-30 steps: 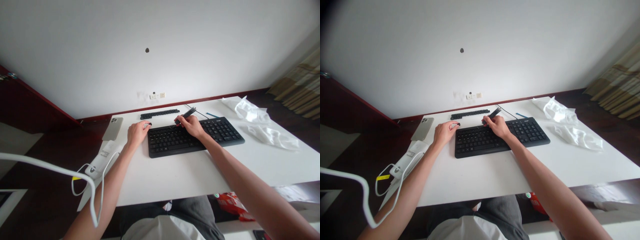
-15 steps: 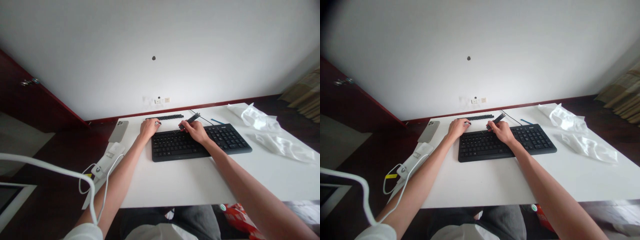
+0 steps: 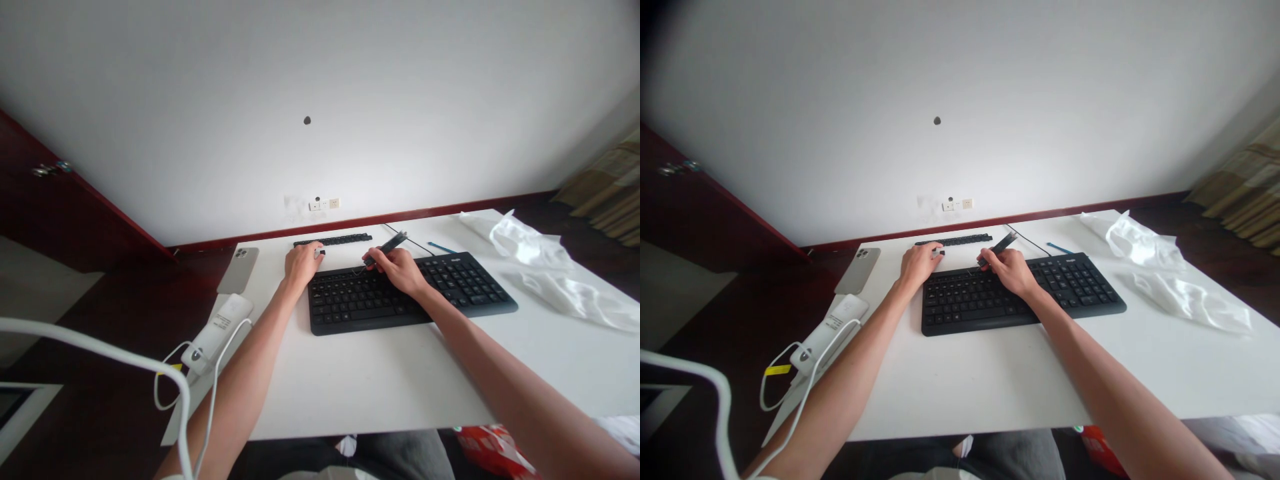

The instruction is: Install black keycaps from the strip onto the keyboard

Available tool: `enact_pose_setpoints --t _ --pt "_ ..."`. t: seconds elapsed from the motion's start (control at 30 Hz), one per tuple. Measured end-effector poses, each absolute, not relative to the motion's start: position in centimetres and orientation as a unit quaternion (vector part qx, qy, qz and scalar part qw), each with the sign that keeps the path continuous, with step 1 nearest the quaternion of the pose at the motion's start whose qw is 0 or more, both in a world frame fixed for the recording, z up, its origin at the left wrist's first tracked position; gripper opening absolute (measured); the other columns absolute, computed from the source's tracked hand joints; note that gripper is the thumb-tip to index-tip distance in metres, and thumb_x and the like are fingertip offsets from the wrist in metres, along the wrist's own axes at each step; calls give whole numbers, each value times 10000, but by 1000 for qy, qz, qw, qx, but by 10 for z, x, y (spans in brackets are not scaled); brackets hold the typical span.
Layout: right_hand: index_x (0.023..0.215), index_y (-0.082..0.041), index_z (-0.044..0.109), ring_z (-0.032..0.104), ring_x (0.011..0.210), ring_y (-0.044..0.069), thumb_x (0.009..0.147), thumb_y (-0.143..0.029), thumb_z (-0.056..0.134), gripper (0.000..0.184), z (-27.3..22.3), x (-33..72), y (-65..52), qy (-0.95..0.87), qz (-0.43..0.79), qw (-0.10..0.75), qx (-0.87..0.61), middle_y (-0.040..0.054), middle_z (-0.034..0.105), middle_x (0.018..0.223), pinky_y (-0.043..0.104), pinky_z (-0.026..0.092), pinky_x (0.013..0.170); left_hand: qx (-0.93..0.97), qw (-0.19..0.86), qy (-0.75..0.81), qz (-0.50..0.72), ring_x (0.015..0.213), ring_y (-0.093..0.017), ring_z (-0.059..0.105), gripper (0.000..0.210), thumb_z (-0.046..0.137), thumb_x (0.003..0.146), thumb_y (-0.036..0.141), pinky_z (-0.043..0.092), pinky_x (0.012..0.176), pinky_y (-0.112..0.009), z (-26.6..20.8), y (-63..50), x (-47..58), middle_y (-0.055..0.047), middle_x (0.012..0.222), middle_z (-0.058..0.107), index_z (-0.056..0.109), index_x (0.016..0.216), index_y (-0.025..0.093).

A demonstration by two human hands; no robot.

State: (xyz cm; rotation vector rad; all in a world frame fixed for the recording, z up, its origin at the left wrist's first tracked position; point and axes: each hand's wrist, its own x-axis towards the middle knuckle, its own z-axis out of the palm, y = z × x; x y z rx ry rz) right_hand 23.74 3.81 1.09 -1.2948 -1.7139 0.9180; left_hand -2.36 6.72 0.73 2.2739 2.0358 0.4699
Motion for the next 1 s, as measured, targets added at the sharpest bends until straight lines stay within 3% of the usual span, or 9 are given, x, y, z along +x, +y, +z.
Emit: enact_pose_setpoints --t 0.47,1.0 --pt "926 -139 800 628 634 197 977 -649 512 588 10 237 39 -673 362 397 -509 80 761 724 301 469 633 728 -2 670 145 950 -251 718 203 594 979 339 515 850 -343 7 71 -19 -46 979 790 777 1064 320" --pt "903 -143 797 622 628 196 964 -651 531 577 11 236 38 -669 365 401 -509 85 762 732 302 463 621 711 -2 687 151 967 -258 712 206 605 970 351 511 849 -351 2 78 -22 -43 1041 787 755 1111 342"
